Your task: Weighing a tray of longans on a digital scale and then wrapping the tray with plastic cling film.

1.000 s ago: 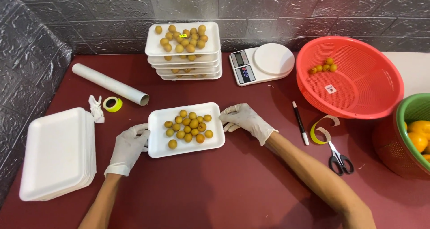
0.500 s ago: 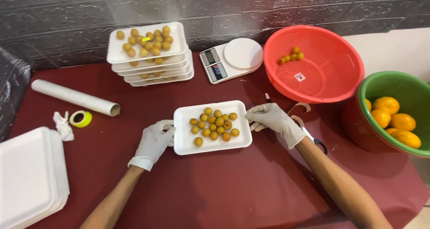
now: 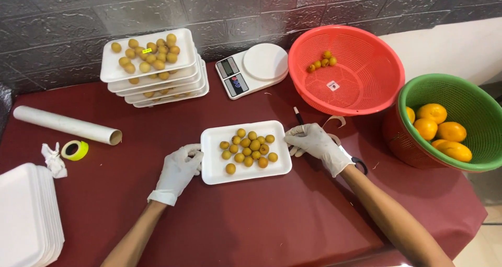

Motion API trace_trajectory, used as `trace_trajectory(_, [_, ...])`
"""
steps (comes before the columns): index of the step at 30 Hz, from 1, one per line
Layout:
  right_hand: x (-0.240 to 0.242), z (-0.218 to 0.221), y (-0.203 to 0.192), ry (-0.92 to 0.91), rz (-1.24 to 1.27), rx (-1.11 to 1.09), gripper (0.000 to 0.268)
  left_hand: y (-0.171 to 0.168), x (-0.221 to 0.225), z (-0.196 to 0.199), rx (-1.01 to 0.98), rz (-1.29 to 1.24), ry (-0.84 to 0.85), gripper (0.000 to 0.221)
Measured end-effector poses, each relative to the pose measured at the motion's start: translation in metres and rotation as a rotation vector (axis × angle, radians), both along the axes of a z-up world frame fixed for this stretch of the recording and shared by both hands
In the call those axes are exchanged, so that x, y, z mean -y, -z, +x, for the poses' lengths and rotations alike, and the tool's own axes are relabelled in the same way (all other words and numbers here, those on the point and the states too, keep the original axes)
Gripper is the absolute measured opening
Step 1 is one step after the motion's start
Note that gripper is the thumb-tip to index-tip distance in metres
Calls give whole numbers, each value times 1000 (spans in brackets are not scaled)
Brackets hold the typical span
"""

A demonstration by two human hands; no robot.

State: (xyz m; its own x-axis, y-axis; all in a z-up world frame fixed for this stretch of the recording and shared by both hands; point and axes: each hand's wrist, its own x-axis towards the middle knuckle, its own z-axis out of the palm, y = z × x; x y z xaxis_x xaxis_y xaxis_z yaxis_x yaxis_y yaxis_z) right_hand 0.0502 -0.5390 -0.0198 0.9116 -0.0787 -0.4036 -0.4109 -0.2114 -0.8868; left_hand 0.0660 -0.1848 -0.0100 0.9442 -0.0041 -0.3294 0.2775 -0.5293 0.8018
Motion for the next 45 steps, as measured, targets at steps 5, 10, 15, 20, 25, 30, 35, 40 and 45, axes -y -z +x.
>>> trace_trajectory(5, [-2,-17,-46,-13,-66,-26,38,-9,6,-7,31,-58,-33,31])
trace_trajectory(10, [11,-34,-63,65,-173,24,36,-23,11,-12,18,-72,-40,35])
trace_trajectory(15, [5,-38,-32,22,-78,-21,46,-18,9,-9,21,-85,0,38])
trace_trajectory(20, [-15,-34,-24,-19,-93,-8,48,-14,6,-8,39,-98,-8,37])
trace_trajectory(25, [-12,-32,-6,-37,-106,-2,51,2,0,1,69,-136,26,38])
trace_trajectory(30, [-9,-49,-18,-5,-93,-31,55,-13,9,10,64,-102,102,42])
trace_trajectory(35, [4,-69,-24,40,-89,-59,57,-29,36,25,58,-34,187,39])
trace_trajectory(40, [8,-89,-33,72,-90,-90,53,-25,67,46,100,78,315,38])
trace_trajectory(45, [10,-107,-20,151,148,-84,50,-30,97,58,155,107,402,37])
